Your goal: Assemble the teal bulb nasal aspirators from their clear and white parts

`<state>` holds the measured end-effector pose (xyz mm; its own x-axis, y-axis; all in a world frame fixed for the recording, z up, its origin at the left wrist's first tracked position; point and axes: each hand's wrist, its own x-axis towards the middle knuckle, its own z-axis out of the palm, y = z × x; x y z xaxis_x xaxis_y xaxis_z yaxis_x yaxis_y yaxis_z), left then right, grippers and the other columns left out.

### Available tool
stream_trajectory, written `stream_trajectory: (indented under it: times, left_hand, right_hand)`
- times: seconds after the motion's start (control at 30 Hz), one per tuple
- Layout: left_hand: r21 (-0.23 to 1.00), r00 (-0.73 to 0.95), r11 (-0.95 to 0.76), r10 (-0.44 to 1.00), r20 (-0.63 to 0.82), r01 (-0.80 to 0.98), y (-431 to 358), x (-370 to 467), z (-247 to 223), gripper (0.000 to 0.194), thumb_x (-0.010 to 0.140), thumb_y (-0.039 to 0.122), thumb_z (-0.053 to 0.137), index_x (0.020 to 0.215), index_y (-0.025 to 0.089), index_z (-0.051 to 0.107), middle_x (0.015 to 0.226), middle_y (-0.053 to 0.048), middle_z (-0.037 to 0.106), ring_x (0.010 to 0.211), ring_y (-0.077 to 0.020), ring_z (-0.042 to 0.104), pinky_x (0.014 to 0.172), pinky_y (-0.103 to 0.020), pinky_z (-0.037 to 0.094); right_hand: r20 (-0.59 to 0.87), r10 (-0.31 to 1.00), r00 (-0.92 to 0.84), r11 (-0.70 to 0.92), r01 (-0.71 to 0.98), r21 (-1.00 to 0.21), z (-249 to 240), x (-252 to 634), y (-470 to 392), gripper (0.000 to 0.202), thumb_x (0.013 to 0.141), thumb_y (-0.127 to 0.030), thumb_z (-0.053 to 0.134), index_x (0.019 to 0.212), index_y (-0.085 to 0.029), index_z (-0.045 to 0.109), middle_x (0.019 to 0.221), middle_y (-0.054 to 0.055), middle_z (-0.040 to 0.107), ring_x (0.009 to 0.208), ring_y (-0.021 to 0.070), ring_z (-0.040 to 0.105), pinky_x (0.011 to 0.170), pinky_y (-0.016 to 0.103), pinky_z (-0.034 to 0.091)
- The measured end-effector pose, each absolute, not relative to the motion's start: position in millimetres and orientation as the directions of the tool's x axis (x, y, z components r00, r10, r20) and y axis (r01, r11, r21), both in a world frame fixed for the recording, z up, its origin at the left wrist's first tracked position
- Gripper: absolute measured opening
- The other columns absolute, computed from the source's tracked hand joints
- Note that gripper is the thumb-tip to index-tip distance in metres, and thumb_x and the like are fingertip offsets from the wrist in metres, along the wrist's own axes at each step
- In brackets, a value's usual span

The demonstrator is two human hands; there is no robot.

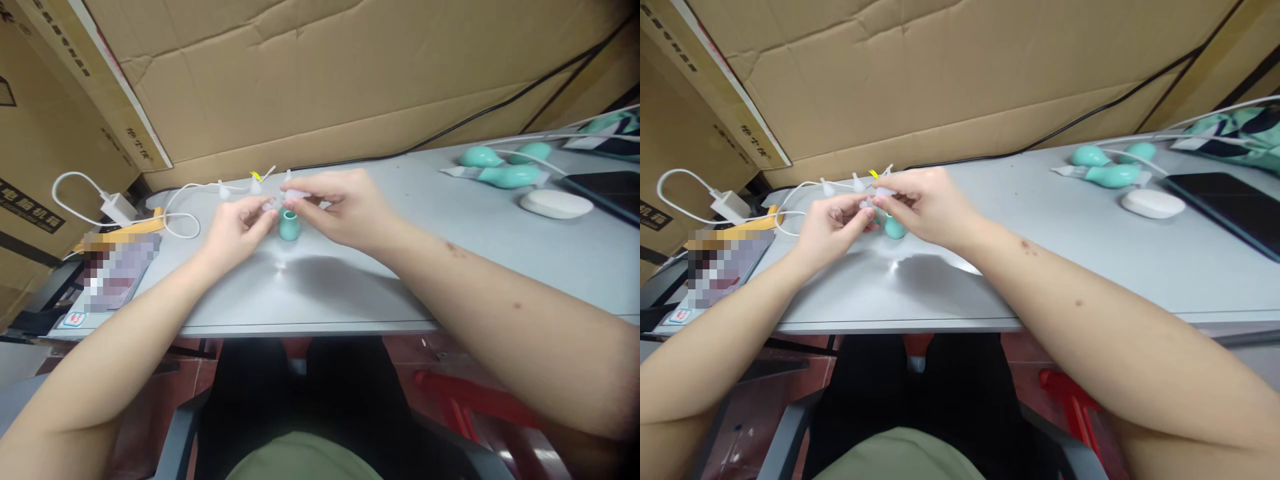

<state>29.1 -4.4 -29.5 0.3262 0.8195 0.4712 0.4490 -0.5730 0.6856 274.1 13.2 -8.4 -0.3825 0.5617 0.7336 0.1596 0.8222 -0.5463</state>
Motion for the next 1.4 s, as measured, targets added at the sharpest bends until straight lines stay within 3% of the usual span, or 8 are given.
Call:
stream_trajectory:
  times: [0.1, 0.23, 0.5, 0.8, 0.97, 1.07, 1.23, 1.4]
  left_hand:
    - [0.679, 0.271, -0.559, 0.828, 0.492, 0.476, -2, 25, -30, 0.041, 0.102, 0.050, 0.077, 0.123, 0.015, 0.084, 0.099, -0.010, 0.087, 0.082, -0.0202, 0.077, 0.080, -0.035, 0.059]
    - [0.657, 0.324, -0.582, 0.813, 0.483, 0.479, -5, 23, -26, 0.029, 0.098, 0.044, 0.077, 0.112, 0.019, 0.081, 0.102, -0.008, 0.086, 0.086, -0.0174, 0.076, 0.077, -0.030, 0.055]
    - [0.691, 0.416, -0.537, 0.836, 0.359, 0.484, -11, 30, -22, 0.028, 0.088, 0.040, 0.081, 0.102, 0.017, 0.085, 0.099, -0.009, 0.088, 0.083, -0.0185, 0.078, 0.079, -0.033, 0.064]
    - [0.694, 0.512, -0.523, 0.821, 0.253, 0.494, -8, 37, -35, 0.030, 0.090, 0.044, 0.081, 0.104, 0.017, 0.086, 0.091, -0.008, 0.086, 0.080, -0.0196, 0.079, 0.082, -0.037, 0.066]
    - [0.732, 0.482, -0.477, 0.845, 0.231, 0.486, -8, 33, -33, 0.040, 0.079, 0.044, 0.095, 0.107, 0.018, 0.082, 0.093, -0.008, 0.085, 0.088, -0.0223, 0.082, 0.086, -0.040, 0.069]
    - [0.751, 0.451, -0.471, 0.855, 0.258, 0.463, -10, 28, -29, 0.050, 0.077, 0.042, 0.096, 0.117, 0.017, 0.080, 0.102, -0.010, 0.086, 0.089, -0.0219, 0.083, 0.081, -0.036, 0.069]
    - [0.625, 0.380, -0.641, 0.768, 0.516, 0.446, -13, 19, -21, 0.050, 0.084, 0.026, 0.077, 0.133, 0.021, 0.076, 0.104, -0.006, 0.083, 0.082, -0.0166, 0.075, 0.064, -0.027, 0.056]
    - [0.320, 0.332, -0.818, 0.505, 0.797, 0.478, -13, 14, -10, 0.049, 0.101, 0.038, 0.081, 0.147, 0.026, 0.071, 0.127, -0.009, 0.080, 0.101, -0.0229, 0.072, 0.086, -0.039, 0.060]
  right_hand:
    - [0.655, 0.566, -0.501, 0.801, 0.146, -0.581, 6, 283, 8, 0.018, 0.099, -0.044, 0.089, 0.089, -0.028, 0.092, 0.088, 0.004, 0.080, 0.078, 0.0198, 0.067, 0.074, 0.037, 0.051]
    - [0.212, 0.576, -0.790, 0.665, 0.301, -0.684, 13, 286, 3, 0.011, 0.091, -0.034, 0.089, 0.096, -0.023, 0.090, 0.086, 0.002, 0.082, 0.075, 0.0192, 0.071, 0.070, 0.034, 0.051]
    - [-0.034, 0.641, -0.767, 0.693, 0.597, -0.404, 7, 279, 1, 0.009, 0.089, -0.027, 0.088, 0.092, -0.026, 0.079, 0.085, 0.000, 0.078, 0.073, 0.0190, 0.065, 0.064, 0.033, 0.037]
    - [0.539, 0.743, -0.397, 0.652, 0.248, -0.716, 4, 290, 25, 0.026, 0.091, -0.047, 0.091, 0.099, -0.027, 0.076, 0.074, -0.003, 0.064, 0.064, 0.0174, 0.048, 0.066, 0.038, 0.038]
    - [0.498, 0.810, -0.311, 0.577, 0.270, -0.770, -17, 272, 56, 0.034, 0.086, -0.037, 0.097, 0.110, -0.026, 0.077, 0.068, -0.007, 0.051, 0.065, 0.0170, 0.045, 0.067, 0.037, 0.036]
    - [0.438, 0.813, -0.385, 0.557, 0.289, -0.779, -21, 267, 64, 0.022, 0.093, -0.035, 0.091, 0.087, -0.026, 0.071, 0.063, -0.008, 0.045, 0.062, 0.0146, 0.037, 0.065, 0.036, 0.030]
    - [0.641, 0.743, -0.191, 0.668, 0.158, -0.727, -10, 275, 45, 0.035, 0.100, -0.049, 0.091, 0.085, -0.029, 0.065, 0.074, 0.000, 0.062, 0.071, 0.0195, 0.050, 0.067, 0.039, 0.042]
    - [0.719, 0.678, -0.154, 0.734, 0.092, -0.673, 1, 271, 3, 0.042, 0.095, -0.061, 0.095, 0.093, -0.031, 0.064, 0.089, 0.005, 0.068, 0.085, 0.0248, 0.058, 0.068, 0.040, 0.046]
